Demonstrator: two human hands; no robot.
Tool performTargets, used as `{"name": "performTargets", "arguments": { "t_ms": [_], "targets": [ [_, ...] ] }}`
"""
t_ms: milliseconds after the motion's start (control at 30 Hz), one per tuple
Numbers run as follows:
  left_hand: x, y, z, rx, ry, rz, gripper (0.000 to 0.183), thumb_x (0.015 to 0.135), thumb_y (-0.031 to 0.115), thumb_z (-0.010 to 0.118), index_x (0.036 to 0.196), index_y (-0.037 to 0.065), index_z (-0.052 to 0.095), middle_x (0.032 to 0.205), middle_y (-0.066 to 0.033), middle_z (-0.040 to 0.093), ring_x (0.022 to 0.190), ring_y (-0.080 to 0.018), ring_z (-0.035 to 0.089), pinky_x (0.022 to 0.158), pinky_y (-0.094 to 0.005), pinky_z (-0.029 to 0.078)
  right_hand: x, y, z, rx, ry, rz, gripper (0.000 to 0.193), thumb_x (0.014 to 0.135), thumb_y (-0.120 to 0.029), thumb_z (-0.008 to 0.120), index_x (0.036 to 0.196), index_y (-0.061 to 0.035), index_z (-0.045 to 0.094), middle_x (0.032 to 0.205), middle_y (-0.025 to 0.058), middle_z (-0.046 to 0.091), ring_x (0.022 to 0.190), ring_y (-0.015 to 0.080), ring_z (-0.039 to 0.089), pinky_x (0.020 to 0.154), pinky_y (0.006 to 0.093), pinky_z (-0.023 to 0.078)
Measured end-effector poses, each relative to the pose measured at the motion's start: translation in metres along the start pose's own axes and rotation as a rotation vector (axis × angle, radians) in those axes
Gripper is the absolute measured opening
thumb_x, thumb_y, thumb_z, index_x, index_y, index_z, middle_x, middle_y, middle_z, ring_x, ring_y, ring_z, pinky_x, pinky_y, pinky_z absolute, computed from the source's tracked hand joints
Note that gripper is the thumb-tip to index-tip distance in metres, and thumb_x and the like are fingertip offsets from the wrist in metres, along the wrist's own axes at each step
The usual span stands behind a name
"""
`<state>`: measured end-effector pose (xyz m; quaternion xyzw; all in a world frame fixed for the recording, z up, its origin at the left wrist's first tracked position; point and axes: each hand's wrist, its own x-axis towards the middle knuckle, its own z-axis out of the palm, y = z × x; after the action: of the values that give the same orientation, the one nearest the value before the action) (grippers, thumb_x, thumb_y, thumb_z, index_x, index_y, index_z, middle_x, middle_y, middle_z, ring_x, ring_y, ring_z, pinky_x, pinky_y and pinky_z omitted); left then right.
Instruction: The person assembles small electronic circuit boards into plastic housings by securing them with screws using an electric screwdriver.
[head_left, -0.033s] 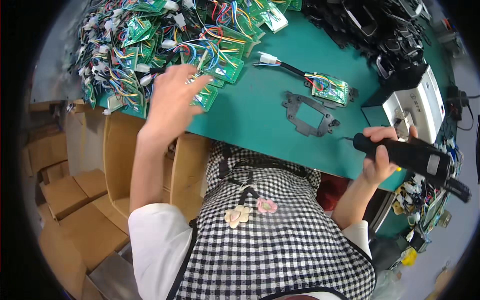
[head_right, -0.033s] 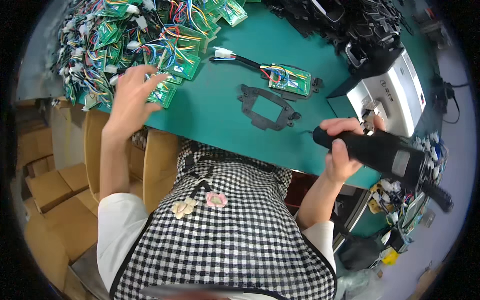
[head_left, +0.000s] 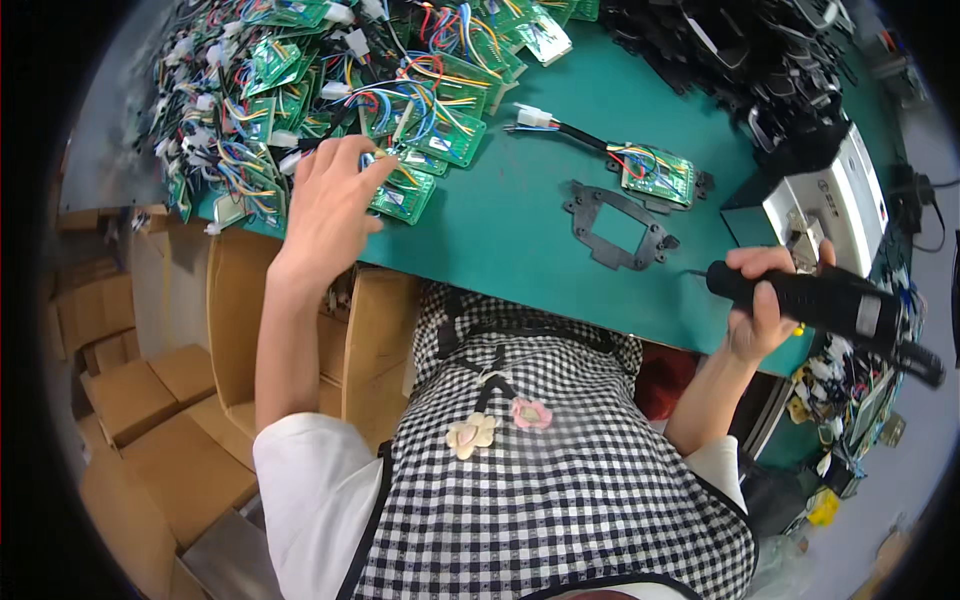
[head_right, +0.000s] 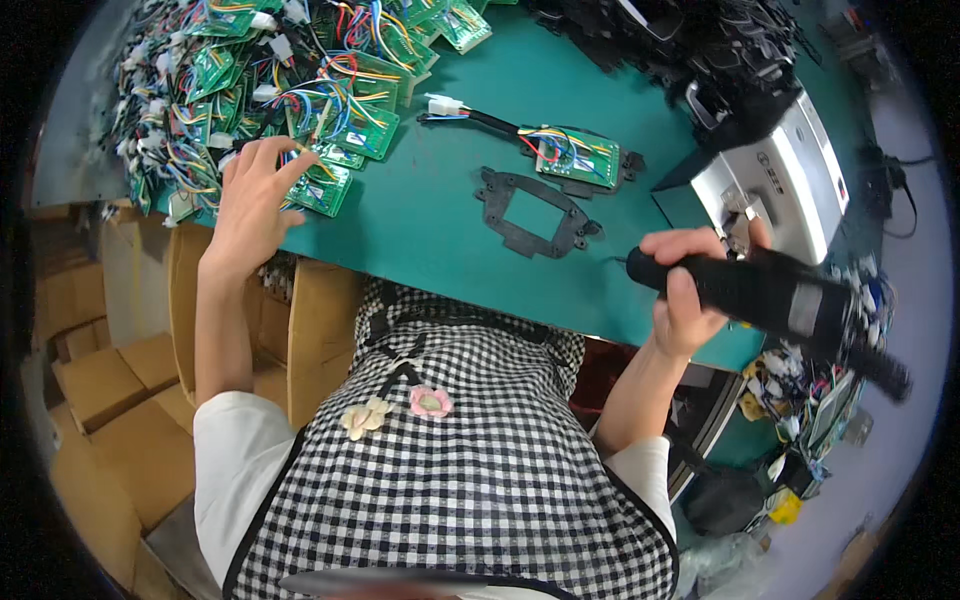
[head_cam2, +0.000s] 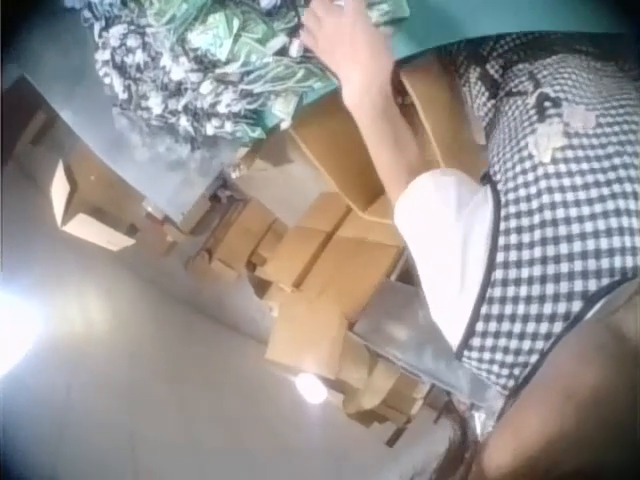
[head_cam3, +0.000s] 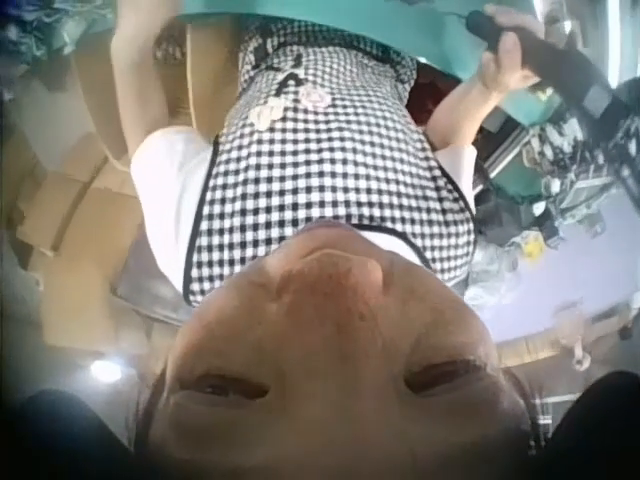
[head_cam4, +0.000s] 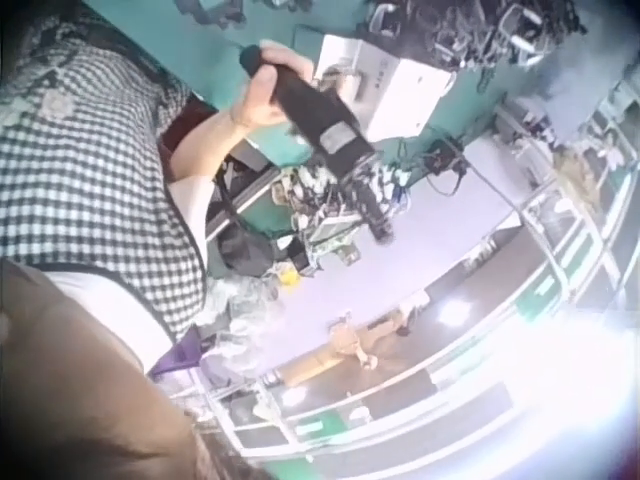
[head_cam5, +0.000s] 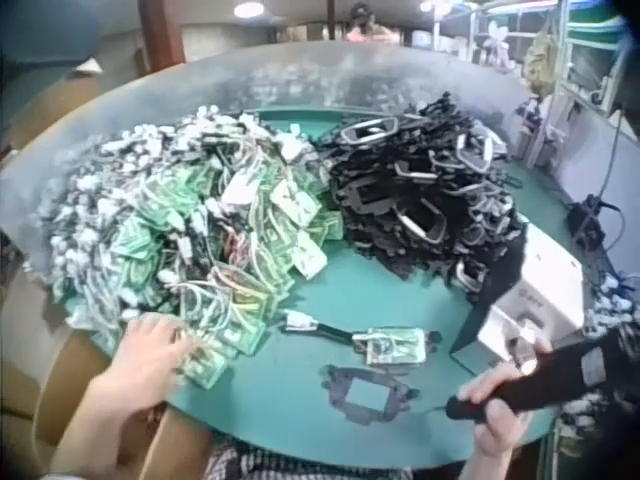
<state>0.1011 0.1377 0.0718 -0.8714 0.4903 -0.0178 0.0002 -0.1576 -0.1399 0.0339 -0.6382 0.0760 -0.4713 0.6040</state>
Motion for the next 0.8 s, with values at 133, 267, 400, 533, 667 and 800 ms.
{"name": "performTargets", "arguments": {
  "t_ms": [133, 267, 400, 533, 667, 800],
  "targets": [
    [0.006, -0.017, 0.020, -0.183, 0.031, 0.040, 0.047, 0.049, 0.000, 0.075, 0.092, 0.006, 0.057, 0.110, -0.0103, 0.052, 0.104, -0.0308, 0.048, 0.086, -0.0409, 0.038, 0.017, 0.004, -0.006, 0.072, 0.036, -0.022, 0.078, 0.075, -0.008, 0.059, 0.138, -0.0033, 0.013, 0.070, 0.0128, 0.055, 0.060, 0.0230, 0.056, 0.062, 0.0377, 0.049],
    [0.005, -0.018, 0.001, -0.433, 0.158, 0.103, 0.044, 0.049, -0.006, 0.070, 0.086, 0.003, 0.049, 0.113, -0.0132, 0.053, 0.106, -0.0319, 0.049, 0.091, -0.0398, 0.037, 0.043, -0.034, -0.021, 0.129, 0.235, -0.294, 0.070, 0.077, -0.005, 0.053, 0.136, -0.0080, 0.017, 0.066, 0.0113, 0.053, 0.054, 0.0214, 0.054, 0.057, 0.0380, 0.049],
    [0.038, -0.004, -0.016, -0.554, 0.077, 0.076, 0.041, 0.054, 0.003, 0.072, 0.081, 0.002, 0.041, 0.110, -0.0141, 0.057, 0.102, -0.0245, 0.052, 0.083, -0.0346, 0.040, 0.062, -0.052, -0.022, -0.075, 0.324, -0.417, 0.067, 0.077, 0.001, 0.052, 0.134, -0.0029, 0.017, 0.064, 0.0104, 0.056, 0.054, 0.0188, 0.057, 0.060, 0.0337, 0.050],
    [0.044, 0.042, -0.021, -0.838, 0.074, 0.021, 0.060, 0.053, 0.022, 0.081, 0.099, 0.000, 0.049, 0.099, -0.0123, 0.061, 0.093, -0.0170, 0.053, 0.074, -0.0268, 0.040, 0.067, -0.036, -0.026, -0.199, 0.243, -0.372, 0.067, 0.075, 0.003, 0.054, 0.132, 0.0037, 0.017, 0.064, 0.0104, 0.057, 0.055, 0.0174, 0.058, 0.062, 0.0296, 0.050],
    [0.039, 0.077, 0.001, -0.889, 0.161, 0.043, 0.080, 0.060, 0.042, 0.078, 0.122, 0.002, 0.049, 0.104, -0.0127, 0.059, 0.094, -0.0206, 0.054, 0.079, -0.0298, 0.042, 0.073, -0.032, -0.035, -0.076, -0.010, -0.296, 0.070, 0.073, 0.004, 0.055, 0.131, 0.0052, 0.016, 0.063, 0.0109, 0.057, 0.055, 0.0190, 0.057, 0.061, 0.0315, 0.050],
    [0.053, 0.097, 0.010, -0.866, 0.148, 0.228, 0.057, 0.069, 0.020, 0.071, 0.120, 0.003, 0.052, 0.104, -0.0140, 0.053, 0.096, -0.0283, 0.051, 0.086, -0.0343, 0.040, 0.086, -0.041, -0.034, -0.137, -0.078, -0.141, 0.069, 0.077, -0.007, 0.057, 0.135, -0.0046, 0.019, 0.065, 0.0116, 0.051, 0.054, 0.0216, 0.052, 0.058, 0.0392, 0.047]
  ]
}}
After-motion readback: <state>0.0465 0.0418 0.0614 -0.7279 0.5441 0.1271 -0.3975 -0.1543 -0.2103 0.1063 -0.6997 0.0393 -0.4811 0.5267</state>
